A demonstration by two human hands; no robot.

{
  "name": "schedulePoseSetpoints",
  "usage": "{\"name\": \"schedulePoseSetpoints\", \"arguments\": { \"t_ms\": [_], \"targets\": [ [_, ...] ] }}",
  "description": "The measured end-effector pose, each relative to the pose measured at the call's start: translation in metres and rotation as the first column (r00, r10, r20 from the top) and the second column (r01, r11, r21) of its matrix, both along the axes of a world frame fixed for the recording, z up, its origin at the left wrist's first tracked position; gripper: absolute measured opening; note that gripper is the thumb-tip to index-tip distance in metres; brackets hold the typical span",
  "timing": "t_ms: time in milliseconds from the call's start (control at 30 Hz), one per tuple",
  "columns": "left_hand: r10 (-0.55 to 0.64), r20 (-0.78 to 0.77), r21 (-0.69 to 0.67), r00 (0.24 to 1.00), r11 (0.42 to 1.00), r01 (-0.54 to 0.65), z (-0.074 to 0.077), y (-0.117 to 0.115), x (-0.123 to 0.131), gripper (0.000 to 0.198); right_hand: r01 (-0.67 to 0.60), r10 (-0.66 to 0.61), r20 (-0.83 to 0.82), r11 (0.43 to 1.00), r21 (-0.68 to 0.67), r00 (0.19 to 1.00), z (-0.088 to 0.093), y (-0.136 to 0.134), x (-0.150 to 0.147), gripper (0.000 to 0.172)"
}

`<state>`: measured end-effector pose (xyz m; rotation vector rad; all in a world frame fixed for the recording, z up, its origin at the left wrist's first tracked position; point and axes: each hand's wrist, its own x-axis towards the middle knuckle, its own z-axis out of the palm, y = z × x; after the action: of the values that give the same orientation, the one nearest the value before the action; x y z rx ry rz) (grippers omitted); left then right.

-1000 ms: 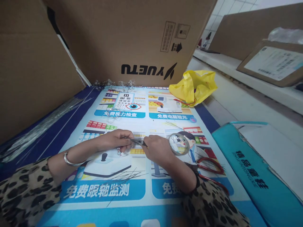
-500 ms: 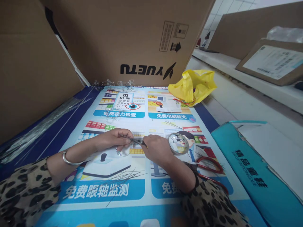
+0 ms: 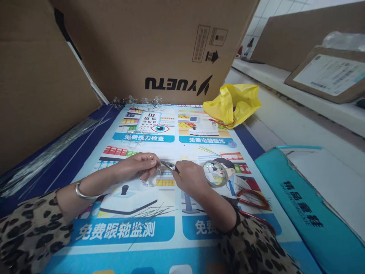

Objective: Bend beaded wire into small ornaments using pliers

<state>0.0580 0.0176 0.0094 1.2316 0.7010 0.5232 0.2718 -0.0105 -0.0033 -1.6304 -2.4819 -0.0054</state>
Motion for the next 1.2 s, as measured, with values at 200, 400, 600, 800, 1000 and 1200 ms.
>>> {"name": "schedulePoseSetpoints", "arguments": {
  "t_ms": [200, 400, 600, 800, 1000, 1200],
  "targets": [
    [0.042, 0.070, 0.000, 0.997, 0.999, -0.042, 0.001, 0.000, 0.000, 0.020, 0.001, -0.001, -0.016, 1.000, -0.019, 1.000, 0.000, 0.001, 0.000, 0.030],
    [0.032, 0.042, 0.040, 0.999, 0.999, -0.033, 0.002, -0.001, -0.001, 0.021, -0.052, 0.049, -0.025, 0.989, -0.142, 0.998, 0.010, 0.001, 0.001, 0.032],
    [0.016, 0.016, 0.064, 1.000, 0.998, -0.017, 0.002, -0.002, -0.003, 0.022, -0.119, 0.108, -0.061, 0.965, -0.234, 0.992, 0.016, 0.001, 0.002, 0.032],
    [-0.006, 0.042, 0.066, 0.999, 0.998, 0.003, 0.002, -0.004, -0.004, 0.023, -0.158, 0.133, -0.107, 0.948, -0.276, 0.985, 0.015, 0.000, 0.002, 0.031],
    [-0.070, 0.060, 0.090, 0.996, 0.994, 0.065, 0.002, -0.005, -0.005, 0.022, -0.248, 0.218, -0.141, 0.933, -0.260, 0.966, 0.017, -0.003, 0.001, 0.032],
    [-0.109, 0.071, 0.060, 0.992, 0.993, 0.105, 0.001, -0.004, -0.005, 0.023, -0.297, 0.268, -0.145, 0.924, -0.241, 0.952, 0.019, -0.004, 0.000, 0.031]
  ]
}}
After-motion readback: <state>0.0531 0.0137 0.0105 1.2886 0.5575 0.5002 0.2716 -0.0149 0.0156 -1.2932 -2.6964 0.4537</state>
